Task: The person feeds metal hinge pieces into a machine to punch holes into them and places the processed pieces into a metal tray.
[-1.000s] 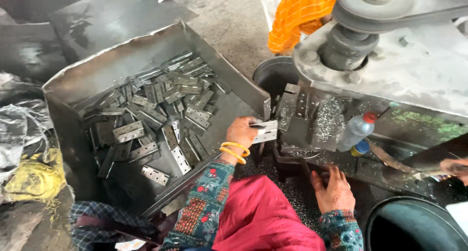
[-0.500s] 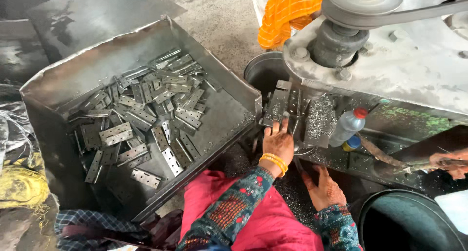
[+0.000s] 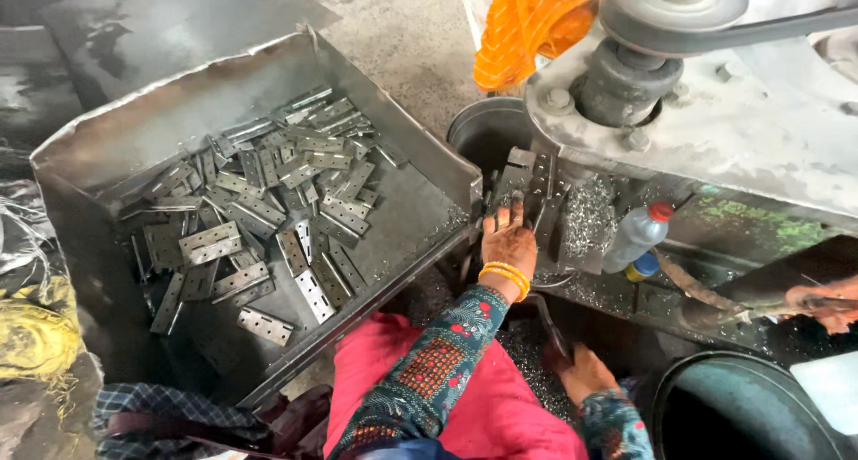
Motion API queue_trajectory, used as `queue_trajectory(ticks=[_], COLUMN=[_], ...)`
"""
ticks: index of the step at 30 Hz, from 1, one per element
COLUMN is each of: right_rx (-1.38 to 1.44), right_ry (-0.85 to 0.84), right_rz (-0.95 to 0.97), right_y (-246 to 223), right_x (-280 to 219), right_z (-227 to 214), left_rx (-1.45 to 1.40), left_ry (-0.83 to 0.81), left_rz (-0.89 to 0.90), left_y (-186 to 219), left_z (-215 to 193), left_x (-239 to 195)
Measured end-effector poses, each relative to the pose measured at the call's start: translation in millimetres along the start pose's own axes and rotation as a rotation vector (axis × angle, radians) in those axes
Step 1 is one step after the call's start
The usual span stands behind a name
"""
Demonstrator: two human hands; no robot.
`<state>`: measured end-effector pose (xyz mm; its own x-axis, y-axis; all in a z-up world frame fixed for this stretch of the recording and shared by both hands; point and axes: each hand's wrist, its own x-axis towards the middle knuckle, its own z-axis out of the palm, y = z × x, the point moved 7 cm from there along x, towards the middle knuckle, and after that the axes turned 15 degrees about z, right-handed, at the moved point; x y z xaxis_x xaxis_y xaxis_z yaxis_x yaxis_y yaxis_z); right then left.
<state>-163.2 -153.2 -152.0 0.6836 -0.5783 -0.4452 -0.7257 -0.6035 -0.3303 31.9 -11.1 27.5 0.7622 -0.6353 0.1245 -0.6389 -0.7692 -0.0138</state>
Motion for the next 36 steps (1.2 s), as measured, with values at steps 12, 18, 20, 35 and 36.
queue_trajectory(ticks=[12, 18, 20, 35, 36], right_rx=[0.060, 0.053, -0.031, 0.201, 0.129], right_ry=[0.016, -0.091, -0.013, -0.067, -0.043], right_rz=[-0.112, 0.062, 0.036, 0.074, -0.024], right_y=[21, 19, 22, 20, 11], right_x=[15, -4, 7, -17, -11], right_z=[33, 37, 50, 32, 18], left_rx=[-0.023, -0.033, 0.012, -0.002, 0.000], left_ry=[0.080, 0.111, 0.164, 0.109, 0.116], left_rz=[-0.048, 0.007, -0.028, -0.017, -0.018], left_y=[-3, 1, -4, -5, -6], left_z=[10, -3, -9, 22, 19], left_x=[13, 1, 2, 30, 35])
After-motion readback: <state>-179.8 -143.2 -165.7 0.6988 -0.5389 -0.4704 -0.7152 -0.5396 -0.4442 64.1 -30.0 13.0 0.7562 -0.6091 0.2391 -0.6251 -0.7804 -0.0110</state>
